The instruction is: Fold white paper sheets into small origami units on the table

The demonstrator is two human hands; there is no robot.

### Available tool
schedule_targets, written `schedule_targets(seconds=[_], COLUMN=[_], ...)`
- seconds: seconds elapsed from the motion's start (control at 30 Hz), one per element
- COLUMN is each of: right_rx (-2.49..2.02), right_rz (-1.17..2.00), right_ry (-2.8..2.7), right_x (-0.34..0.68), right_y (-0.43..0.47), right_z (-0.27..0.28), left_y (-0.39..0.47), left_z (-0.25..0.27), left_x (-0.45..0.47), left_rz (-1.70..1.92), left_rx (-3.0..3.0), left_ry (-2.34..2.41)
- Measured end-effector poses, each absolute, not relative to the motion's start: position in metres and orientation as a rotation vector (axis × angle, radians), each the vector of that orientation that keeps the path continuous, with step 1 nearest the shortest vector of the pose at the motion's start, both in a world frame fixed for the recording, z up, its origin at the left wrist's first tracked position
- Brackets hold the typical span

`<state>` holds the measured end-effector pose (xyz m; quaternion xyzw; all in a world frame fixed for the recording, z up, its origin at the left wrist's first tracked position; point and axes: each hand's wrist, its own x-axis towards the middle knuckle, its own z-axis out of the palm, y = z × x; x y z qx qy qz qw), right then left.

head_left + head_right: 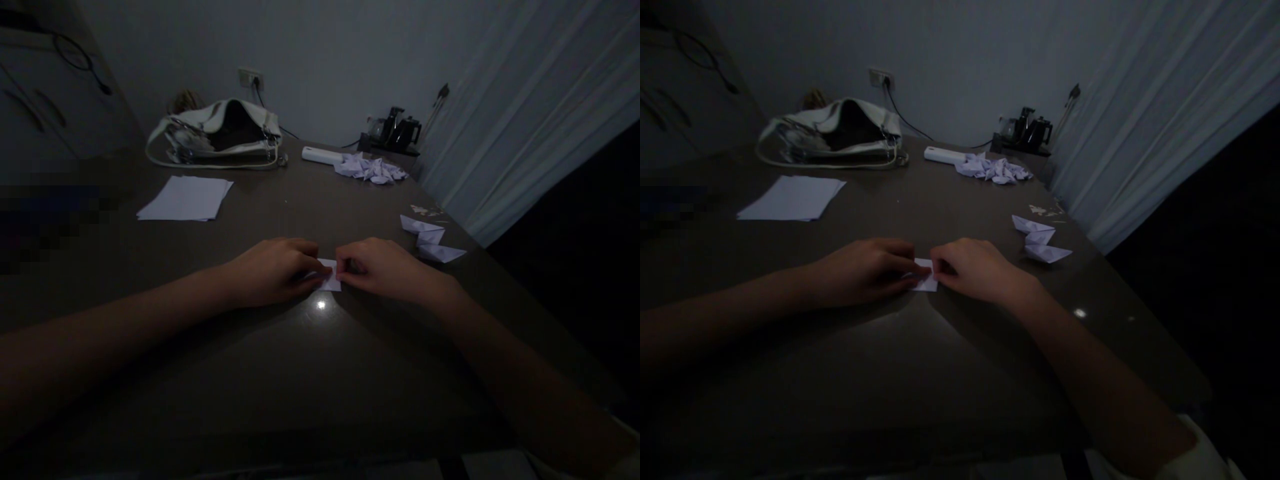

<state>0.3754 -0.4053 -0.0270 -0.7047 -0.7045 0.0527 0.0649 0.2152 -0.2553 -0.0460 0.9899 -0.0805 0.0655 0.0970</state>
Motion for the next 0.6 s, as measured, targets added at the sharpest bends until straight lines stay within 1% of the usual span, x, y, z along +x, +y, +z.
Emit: schedule_targets(seconds=[0.6], right_rx=[-2.080], right_rz=[0.243], right_ry=[-2.124], right_x=[0.3726], right_y=[-0.4053], right_z=[-0.0264], left_y=[-0.2542], left_z=[-0.0470], left_x=[0.2152], left_rz=[0.190], left_rx=[2.948], left_ry=[-0.240])
